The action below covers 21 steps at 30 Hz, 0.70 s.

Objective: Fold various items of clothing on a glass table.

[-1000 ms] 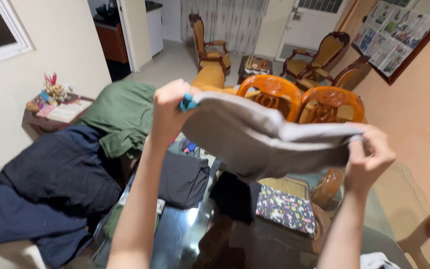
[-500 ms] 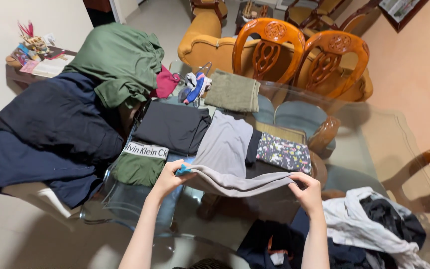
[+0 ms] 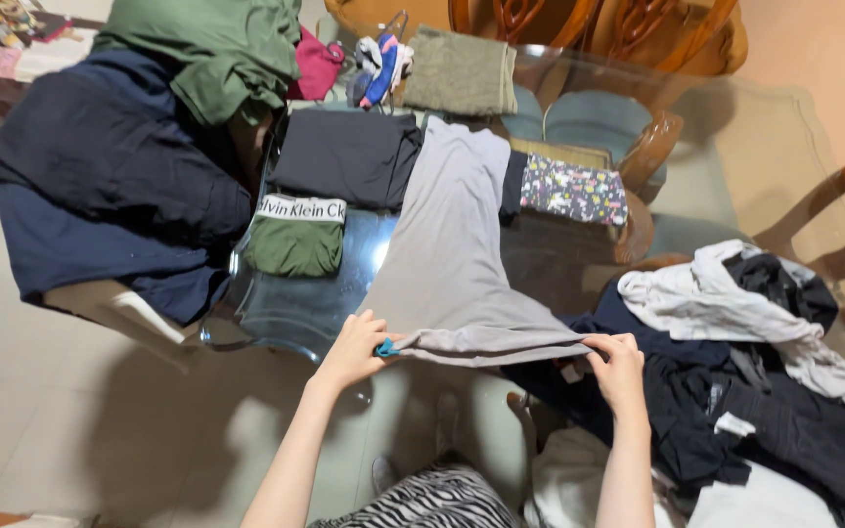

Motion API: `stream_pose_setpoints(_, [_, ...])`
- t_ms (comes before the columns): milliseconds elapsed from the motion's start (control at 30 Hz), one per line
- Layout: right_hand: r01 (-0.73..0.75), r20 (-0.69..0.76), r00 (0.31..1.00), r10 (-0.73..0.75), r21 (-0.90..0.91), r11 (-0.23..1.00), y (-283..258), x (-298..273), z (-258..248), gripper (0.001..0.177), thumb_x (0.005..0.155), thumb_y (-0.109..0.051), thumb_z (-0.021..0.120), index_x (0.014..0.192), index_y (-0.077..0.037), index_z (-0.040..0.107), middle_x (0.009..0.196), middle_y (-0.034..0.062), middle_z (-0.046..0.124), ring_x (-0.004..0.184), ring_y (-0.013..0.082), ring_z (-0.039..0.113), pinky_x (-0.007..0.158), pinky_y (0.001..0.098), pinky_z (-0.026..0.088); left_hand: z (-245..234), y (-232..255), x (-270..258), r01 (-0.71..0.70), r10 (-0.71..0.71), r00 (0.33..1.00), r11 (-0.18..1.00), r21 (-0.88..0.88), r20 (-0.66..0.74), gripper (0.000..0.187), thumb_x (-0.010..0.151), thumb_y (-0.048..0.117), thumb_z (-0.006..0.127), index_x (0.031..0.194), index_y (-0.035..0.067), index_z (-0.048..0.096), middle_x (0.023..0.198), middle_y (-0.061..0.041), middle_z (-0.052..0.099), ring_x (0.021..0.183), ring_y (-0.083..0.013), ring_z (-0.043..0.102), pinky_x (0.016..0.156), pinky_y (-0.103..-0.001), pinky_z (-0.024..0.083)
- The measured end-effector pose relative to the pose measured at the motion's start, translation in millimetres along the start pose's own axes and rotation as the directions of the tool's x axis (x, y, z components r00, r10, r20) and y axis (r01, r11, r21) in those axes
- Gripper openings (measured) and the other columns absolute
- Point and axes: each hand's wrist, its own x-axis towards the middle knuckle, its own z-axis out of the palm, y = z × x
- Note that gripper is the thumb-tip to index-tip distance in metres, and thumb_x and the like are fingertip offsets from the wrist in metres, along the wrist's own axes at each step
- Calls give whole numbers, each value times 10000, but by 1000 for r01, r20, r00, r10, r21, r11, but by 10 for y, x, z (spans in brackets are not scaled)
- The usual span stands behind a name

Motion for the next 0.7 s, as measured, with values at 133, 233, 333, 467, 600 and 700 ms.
stream_pose_setpoints(133, [-72, 58, 995, 81, -141, 987, 178, -297, 351, 201, 830, -95, 749, 1018, -124, 817, 968, 134, 750, 913, 289, 676, 837, 392, 546, 568, -286, -251, -28, 14, 995, 988, 151, 94, 414, 814, 213, 713, 1219, 272, 774, 846, -51, 554, 954, -261, 494, 844, -404, 397])
stream_pose_setpoints(233, [-132, 65, 987, 147, -194, 972, 40, -521, 460, 191, 858, -120, 732, 1027, -121, 819, 969, 163, 756, 905, 331, 701, 802, 412, 549, 855, -427, -411, -57, 47, 996, 986, 154, 72, 405, 816, 189, 727, 1214, 248, 769, 952, -60, 559, 984, -272, 497, 887, -442, 398])
stream_pose_setpoints(333, [-307, 73, 944, 322, -167, 937, 16, -608, 541, 210, 900, -123, 699, 1083, -99, 800, 899, 183, 768, 828, 343, 743, 772, 407, 558, 856, -355, -466, -59, 36, 991, 981, 183, 127, 458, 790, 173, 752, 1243, 229, 721, 1059, -63, 576, 1064, -265, 506, 914, -434, 402])
stream_pose_setpoints(467, [-379, -5, 922, 387, 189, 906, 458, -787, 741, 231, 907, -7, 647, 1119, -3, 740, 921, 189, 760, 810, 327, 758, 754, 383, 577, 917, -283, -614, -208, 188, 977, 933, 295, 96, 618, 647, 89, 760, 1253, 163, 660, 1306, -46, 611, 1318, -243, 481, 1084, -499, 348])
stream_pose_setpoints(600, [122, -311, 946, -93, 78, 989, -146, -554, 530, 258, 884, 110, 620, 1118, 53, 712, 1132, 172, 736, 1059, 303, 725, 951, 367, 562, 1189, -396, -852, -338, 349, 936, 871, 357, 36, 688, 733, 7, 701, 1401, 157, 626, 1471, -33, 588, 1433, -207, 442, 1210, -495, 306])
stream_pose_setpoints(700, [348, -147, 923, -354, -68, 935, -1142, -108, 538, 315, 798, 44, 666, 1092, -22, 756, 1201, 77, 732, 1216, 302, 607, 1064, 440, 447, 1184, -388, -919, -302, 325, 946, 892, 335, -13, 637, 753, 13, 688, 1365, 173, 616, 1461, -54, 583, 1399, -227, 472, 1172, -515, 335])
